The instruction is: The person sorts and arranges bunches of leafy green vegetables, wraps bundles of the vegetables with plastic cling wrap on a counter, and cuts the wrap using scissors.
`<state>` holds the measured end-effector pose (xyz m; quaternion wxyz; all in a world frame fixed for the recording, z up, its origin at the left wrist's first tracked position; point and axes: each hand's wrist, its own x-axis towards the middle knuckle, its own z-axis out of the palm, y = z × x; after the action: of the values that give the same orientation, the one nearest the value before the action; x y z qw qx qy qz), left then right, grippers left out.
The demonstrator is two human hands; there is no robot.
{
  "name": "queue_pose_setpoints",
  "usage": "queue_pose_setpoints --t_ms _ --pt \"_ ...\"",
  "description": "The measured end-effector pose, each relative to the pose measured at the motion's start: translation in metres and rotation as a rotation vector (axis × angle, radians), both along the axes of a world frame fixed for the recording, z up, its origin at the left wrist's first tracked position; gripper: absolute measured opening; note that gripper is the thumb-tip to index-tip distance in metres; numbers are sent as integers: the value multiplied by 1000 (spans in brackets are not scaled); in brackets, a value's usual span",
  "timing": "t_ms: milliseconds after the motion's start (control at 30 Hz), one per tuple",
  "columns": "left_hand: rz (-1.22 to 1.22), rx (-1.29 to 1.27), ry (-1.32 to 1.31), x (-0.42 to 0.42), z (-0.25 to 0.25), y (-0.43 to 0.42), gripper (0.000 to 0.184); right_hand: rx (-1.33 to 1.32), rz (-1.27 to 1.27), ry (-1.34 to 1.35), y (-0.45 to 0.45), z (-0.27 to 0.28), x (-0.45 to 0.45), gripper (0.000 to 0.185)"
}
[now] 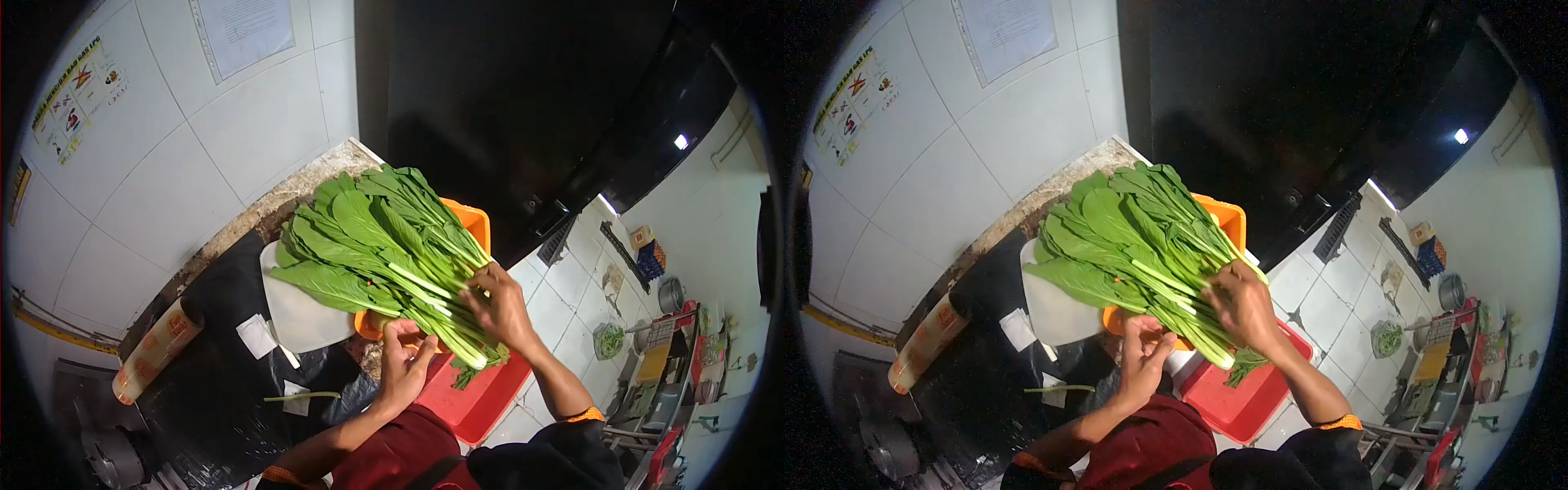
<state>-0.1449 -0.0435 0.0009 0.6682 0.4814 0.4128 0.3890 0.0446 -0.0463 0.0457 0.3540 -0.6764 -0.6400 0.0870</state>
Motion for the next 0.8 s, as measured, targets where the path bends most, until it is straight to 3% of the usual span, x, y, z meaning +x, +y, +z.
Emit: queue_pose_setpoints --t_ms 33,133,167,267,333,367,467,500,567,633,733,800 --pt "-5 -9 -1 0 0 3 25 -58 19 112 2 -2 9 18" --pt "-92 975 410 7 5 32 27 -155 28 315 6 4 23 37" --pt "-122 1185 701 10 17 42 31 -189 62 411 4 0 28 38" --pt "-184 1274 849 21 15 65 26 -187 98 466 -9 1 37 39" --pt "-352 1249 910 24 22 75 20 -139 135 181 -19 8 41 42" --pt "-353 1251 906 24 23 78 20 -139 131 179 -23 13 38 42" --pt "-381 1307 878 25 27 83 15 -205 88 -215 -37 11 34 36" --pt "-385 1309 879 26 25 83 15 -204 85 -212 -38 12 32 36" --pt "-303 1373 898 28 21 81 15 -245 -1 59 -39 18 28 34" --pt "-260 1313 869 25 22 77 14 -189 -33 69 -38 18 28 32" --pt "-223 1320 814 23 12 72 16 -224 -35 543 -34 22 24 32" --pt "-253 1374 822 25 -2 71 24 -111 24 438 -26 6 33 33"
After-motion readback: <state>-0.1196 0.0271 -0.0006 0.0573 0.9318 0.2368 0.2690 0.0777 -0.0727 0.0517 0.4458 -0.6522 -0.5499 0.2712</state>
